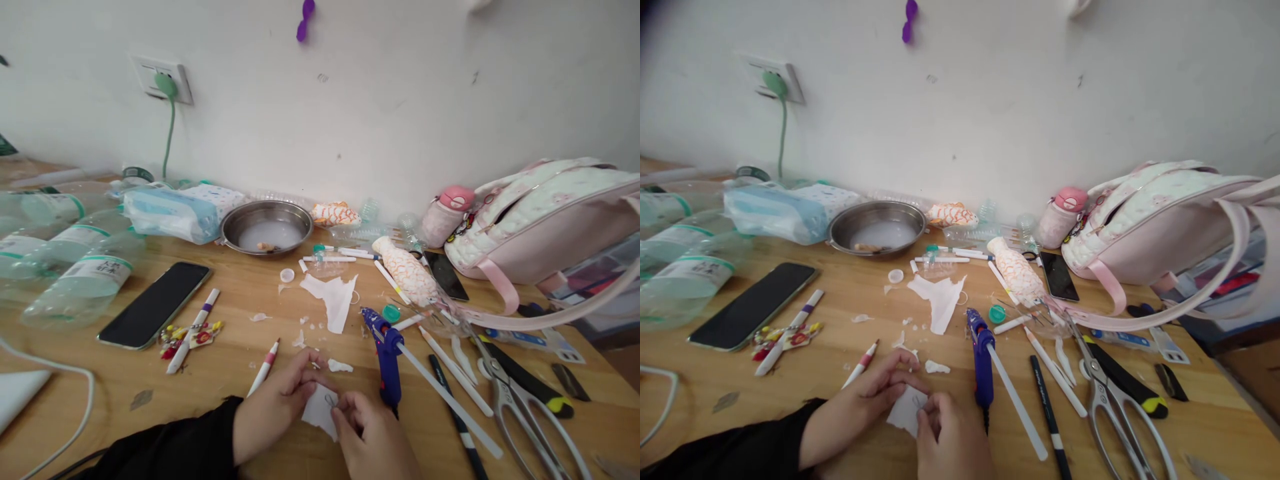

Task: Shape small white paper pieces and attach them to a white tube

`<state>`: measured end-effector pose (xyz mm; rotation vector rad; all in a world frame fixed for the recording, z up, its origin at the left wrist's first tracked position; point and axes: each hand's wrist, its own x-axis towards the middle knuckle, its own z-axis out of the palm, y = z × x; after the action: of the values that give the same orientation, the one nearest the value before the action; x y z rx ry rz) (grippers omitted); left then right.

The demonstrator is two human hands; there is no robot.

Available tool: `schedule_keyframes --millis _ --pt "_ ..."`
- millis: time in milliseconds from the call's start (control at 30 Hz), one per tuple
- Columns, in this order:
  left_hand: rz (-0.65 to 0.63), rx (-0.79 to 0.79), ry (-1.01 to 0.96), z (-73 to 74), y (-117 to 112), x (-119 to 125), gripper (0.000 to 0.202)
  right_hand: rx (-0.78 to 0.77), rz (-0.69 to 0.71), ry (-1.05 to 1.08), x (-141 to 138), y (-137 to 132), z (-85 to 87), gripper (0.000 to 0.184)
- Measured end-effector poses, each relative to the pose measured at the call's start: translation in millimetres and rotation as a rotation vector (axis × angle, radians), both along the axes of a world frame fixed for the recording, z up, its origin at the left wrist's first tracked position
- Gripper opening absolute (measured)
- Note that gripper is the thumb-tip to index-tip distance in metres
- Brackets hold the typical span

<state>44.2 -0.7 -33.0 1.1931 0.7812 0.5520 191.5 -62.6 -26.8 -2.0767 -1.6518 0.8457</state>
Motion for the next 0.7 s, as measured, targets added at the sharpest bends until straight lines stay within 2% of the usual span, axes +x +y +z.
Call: schedule_keyframes --millis 167,267,433,600,700 --pt "-0.029 0.022 0.042 -6.5 -2.2 1.3 0.026 -0.099 0.069 -0.004 -3.9 1.8 4.8 0.017" --pt "-0.034 0.024 0.039 -6.6 -2.8 1.5 0.025 -0.105 0.039 -0.012 -7.0 4.0 5.2 0.016" --pt "-0.006 -0.083 -0.001 -2.6 -3.5 4.2 0.035 -0.106 -0.001 -0.002 -4.9 5.7 2.1 0.015" --pt "0.01 -0.127 -0.031 -2.7 -2.5 5.3 0.034 -0.108 -0.055 0.023 -2.2 5.2 -1.4 0.007" --pt "0.043 -0.15 -0.071 -3.2 -1.6 4.8 0.037 -0.104 -0.065 0.049 -1.5 4.3 -3.4 0.01"
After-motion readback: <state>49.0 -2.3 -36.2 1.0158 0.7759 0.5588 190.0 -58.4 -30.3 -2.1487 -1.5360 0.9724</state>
